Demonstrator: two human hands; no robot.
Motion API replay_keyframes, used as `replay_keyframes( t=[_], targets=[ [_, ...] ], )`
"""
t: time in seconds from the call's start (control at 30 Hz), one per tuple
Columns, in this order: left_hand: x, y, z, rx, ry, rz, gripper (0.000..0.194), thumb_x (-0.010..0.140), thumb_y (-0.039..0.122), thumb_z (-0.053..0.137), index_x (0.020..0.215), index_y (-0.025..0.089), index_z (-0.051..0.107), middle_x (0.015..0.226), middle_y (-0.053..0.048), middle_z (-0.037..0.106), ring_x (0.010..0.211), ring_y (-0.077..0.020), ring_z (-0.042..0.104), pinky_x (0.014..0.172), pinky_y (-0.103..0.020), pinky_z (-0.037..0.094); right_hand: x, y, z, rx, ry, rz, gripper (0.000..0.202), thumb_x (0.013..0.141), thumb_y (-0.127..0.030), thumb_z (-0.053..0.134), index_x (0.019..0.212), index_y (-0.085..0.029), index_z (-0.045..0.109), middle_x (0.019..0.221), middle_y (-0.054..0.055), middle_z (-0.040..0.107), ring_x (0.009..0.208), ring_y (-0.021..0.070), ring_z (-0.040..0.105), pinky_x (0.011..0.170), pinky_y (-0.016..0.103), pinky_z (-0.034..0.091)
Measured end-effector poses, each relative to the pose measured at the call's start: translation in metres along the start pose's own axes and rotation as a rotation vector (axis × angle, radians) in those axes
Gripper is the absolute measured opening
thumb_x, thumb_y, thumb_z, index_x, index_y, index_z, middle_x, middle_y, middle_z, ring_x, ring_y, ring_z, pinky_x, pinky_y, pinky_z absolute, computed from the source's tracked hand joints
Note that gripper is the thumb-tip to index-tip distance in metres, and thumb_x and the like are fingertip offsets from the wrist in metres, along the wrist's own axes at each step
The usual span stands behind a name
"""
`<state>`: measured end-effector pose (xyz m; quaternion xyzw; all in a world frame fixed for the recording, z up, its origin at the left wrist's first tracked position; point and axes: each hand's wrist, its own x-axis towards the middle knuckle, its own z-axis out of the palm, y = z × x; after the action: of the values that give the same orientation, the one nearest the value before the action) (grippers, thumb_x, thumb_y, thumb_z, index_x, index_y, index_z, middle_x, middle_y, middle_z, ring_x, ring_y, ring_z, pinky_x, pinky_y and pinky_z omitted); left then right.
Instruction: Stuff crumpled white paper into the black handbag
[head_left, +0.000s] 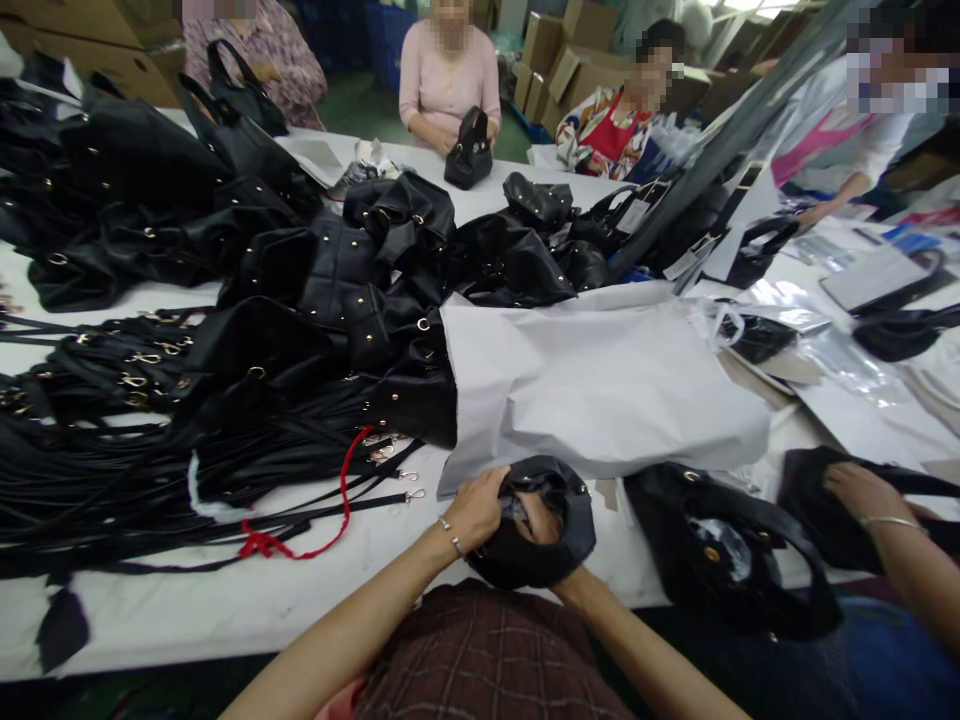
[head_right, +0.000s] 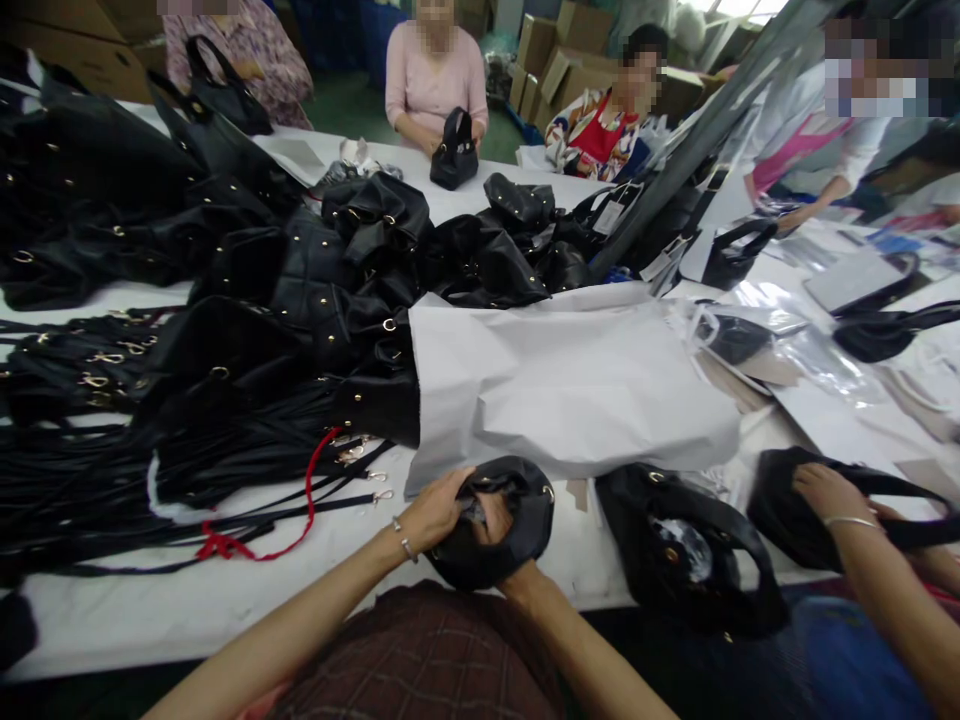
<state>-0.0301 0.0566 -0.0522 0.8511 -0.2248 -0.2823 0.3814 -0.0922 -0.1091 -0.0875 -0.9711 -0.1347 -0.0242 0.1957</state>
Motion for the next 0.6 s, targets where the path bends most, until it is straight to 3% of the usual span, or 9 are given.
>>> replay_keyframes(
  t=[0.1,0.2,0.3,0.43,0.53,0.6],
  targets=[
    [0.0,-0.007,-0.001,-0.025,0.008,0.022,0.063,0.074,0.003,0.04,0.135,0.013,0.046,0.137,-0.012,0.055,0.129,-0.0206,0.049,0.113,-0.034,0.035,0.006,-0.003,-0.003,-0.002,-0.06,-0.082,0.04,0.091,-0.024,0.038,0.122,-0.014,0.061,0.121,0.015,0.064,0.117,0.0274,0.058,0.101,0.044,0.048],
    [-0.001,-0.009,-0.001,-0.036,0.037,0.026,0.061,0.074,0.003,0.039,0.134,0.011,0.048,0.135,-0.012,0.057,0.127,-0.0212,0.05,0.113,-0.034,0.036,0.008,-0.003,-0.007,-0.128,-0.08,-0.068,0.032,0.089,-0.024,0.045,0.113,-0.018,0.065,0.113,0.014,0.066,0.109,0.0293,0.059,0.097,0.049,0.048],
    [-0.003,-0.005,0.001,-0.016,0.042,0.0,0.061,0.075,0.004,0.039,0.135,0.011,0.047,0.137,-0.013,0.054,0.129,-0.0239,0.048,0.114,-0.038,0.035,0.002,0.0,-0.008,-0.205,-0.039,-0.112,0.026,0.089,-0.02,0.044,0.104,-0.019,0.066,0.098,0.011,0.067,0.096,0.0253,0.06,0.089,0.042,0.05],
    [-0.004,0.001,0.001,-0.025,0.05,-0.032,0.062,0.074,0.004,0.041,0.135,0.012,0.048,0.136,-0.012,0.055,0.126,-0.0251,0.049,0.112,-0.04,0.037,-0.011,0.005,-0.004,-0.144,-0.044,-0.153,0.023,0.092,-0.024,0.045,0.082,-0.021,0.066,0.078,0.006,0.063,0.081,0.0225,0.058,0.078,0.038,0.05],
    [-0.002,0.0,-0.002,-0.055,0.053,-0.033,0.061,0.073,0.004,0.041,0.134,0.011,0.05,0.135,-0.012,0.057,0.125,-0.0241,0.05,0.112,-0.038,0.037,-0.024,0.008,0.006,-0.102,-0.066,-0.124,0.022,0.091,-0.025,0.044,0.092,-0.023,0.067,0.09,0.008,0.067,0.091,0.0253,0.061,0.085,0.043,0.051],
    [-0.002,-0.003,-0.003,-0.069,0.041,-0.032,0.063,0.073,0.004,0.041,0.135,0.012,0.049,0.136,-0.012,0.056,0.127,-0.0236,0.049,0.113,-0.037,0.036,-0.033,0.014,0.018,-0.124,0.001,-0.158,0.029,0.089,-0.02,0.042,0.104,-0.022,0.066,0.098,0.01,0.069,0.097,0.0275,0.062,0.089,0.047,0.052]
  ],
)
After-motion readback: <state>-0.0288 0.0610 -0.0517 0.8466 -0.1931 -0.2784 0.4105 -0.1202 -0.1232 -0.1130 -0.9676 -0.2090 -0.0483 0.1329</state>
